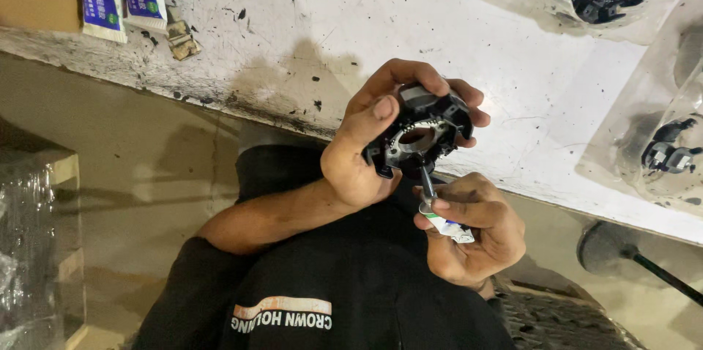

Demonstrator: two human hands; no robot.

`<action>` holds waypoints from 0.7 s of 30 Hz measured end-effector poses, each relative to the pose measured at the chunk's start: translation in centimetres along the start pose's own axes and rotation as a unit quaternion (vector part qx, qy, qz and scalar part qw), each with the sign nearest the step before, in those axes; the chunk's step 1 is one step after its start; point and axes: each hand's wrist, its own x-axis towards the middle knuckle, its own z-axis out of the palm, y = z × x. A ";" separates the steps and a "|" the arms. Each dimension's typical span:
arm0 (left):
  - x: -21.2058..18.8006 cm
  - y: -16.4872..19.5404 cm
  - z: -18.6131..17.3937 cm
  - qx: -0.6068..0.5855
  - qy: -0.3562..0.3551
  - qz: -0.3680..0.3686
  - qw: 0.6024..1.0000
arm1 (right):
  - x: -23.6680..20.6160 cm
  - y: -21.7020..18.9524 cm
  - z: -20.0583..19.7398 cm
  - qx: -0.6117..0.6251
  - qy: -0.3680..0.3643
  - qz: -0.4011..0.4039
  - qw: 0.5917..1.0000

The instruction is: The person picks up black clutch shoe hub assemblies from a tray, squeezes adhesive from a small tube onto them, and presses small black pad components onto the glued spots, placing finished assemblies back on the bench. They repeat this for several hubs, occasionally repositioning parts on the work surface.

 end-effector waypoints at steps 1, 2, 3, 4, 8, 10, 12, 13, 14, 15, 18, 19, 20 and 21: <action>-0.2 -0.2 0.1 -0.012 0.013 -0.004 1.000 | -0.2 0.0 0.0 0.009 0.006 0.001 1.000; -0.3 -0.4 0.1 -0.025 0.021 -0.007 0.999 | -0.4 0.1 0.0 0.018 0.012 0.002 1.000; -0.4 -0.6 0.2 -0.037 0.030 -0.010 0.999 | -0.5 0.3 0.1 0.028 0.018 0.004 0.999; -0.5 -0.8 0.2 -0.051 0.033 -0.012 0.998 | -0.6 0.5 0.1 0.027 0.032 -0.009 0.999; -0.9 -1.3 0.8 -0.177 0.057 -0.054 0.981 | -0.8 1.7 0.2 0.054 0.086 -0.058 0.993; -1.2 -1.4 1.1 -0.220 0.073 -0.073 0.970 | -0.8 2.1 0.1 0.076 0.098 -0.075 0.989; -1.4 -1.4 1.3 -0.236 0.085 -0.087 0.964 | -0.8 2.3 -0.1 0.087 0.100 -0.085 0.988; -1.6 -1.4 1.4 -0.237 0.087 -0.092 0.963 | -0.8 2.2 -0.2 0.074 0.093 -0.082 0.990; -1.6 -1.5 1.4 -0.240 0.091 -0.097 0.962 | -0.8 2.2 -0.3 0.062 0.085 -0.078 0.991; -1.7 -1.5 1.4 -0.244 0.094 -0.102 0.960 | -0.8 2.2 -0.4 0.049 0.077 -0.075 0.993; -1.6 -1.6 1.3 -0.247 0.101 -0.112 0.957 | -0.8 2.0 -0.5 0.052 0.070 -0.089 0.992; -1.6 -1.6 1.3 -0.240 0.100 -0.113 0.959 | -0.8 2.0 -0.5 0.057 0.070 -0.078 0.993; -1.6 -1.6 1.2 -0.237 0.100 -0.117 0.959 | -0.9 1.9 -0.5 0.062 0.070 -0.066 0.993; -1.5 -1.6 1.2 -0.233 0.100 -0.120 0.960 | -1.0 1.8 -0.5 0.066 0.071 -0.054 0.994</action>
